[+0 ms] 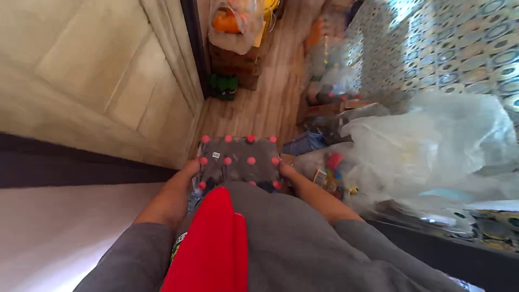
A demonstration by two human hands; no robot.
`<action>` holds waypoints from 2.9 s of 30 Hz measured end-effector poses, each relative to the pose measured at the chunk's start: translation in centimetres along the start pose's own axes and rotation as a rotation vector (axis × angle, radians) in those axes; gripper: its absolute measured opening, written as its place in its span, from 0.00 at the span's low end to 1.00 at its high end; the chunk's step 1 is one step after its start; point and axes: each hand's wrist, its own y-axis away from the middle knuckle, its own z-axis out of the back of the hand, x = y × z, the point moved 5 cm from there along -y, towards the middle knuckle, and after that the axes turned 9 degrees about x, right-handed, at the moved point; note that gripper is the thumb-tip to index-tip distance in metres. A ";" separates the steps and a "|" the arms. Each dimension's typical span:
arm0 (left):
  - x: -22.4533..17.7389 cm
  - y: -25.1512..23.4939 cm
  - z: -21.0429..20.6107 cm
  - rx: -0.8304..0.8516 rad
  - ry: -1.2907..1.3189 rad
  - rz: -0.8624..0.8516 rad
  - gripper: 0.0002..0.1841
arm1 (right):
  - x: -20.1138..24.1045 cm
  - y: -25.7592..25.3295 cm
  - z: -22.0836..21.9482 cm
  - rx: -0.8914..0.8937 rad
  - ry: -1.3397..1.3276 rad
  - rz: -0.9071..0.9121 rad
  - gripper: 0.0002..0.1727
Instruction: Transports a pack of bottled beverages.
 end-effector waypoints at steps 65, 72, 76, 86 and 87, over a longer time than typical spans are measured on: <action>-80.1 -36.1 11.0 0.401 -0.834 -0.273 0.43 | 26.0 -20.7 37.2 -0.410 -0.927 -0.403 0.41; -82.8 -39.4 12.6 0.342 -0.803 -0.236 0.43 | 28.4 -21.9 40.5 -0.414 -0.900 -0.439 0.47; -84.6 -40.2 12.3 0.326 -0.835 -0.228 0.44 | 28.4 -23.8 42.3 -0.403 -0.912 -0.426 0.46; -87.7 -41.9 10.5 0.262 -0.744 -0.142 0.44 | 26.4 -30.7 48.6 -0.238 -0.819 -0.362 0.43; -87.8 -42.1 10.3 0.264 -0.709 -0.127 0.43 | 26.1 -31.3 49.3 -0.225 -0.806 -0.351 0.42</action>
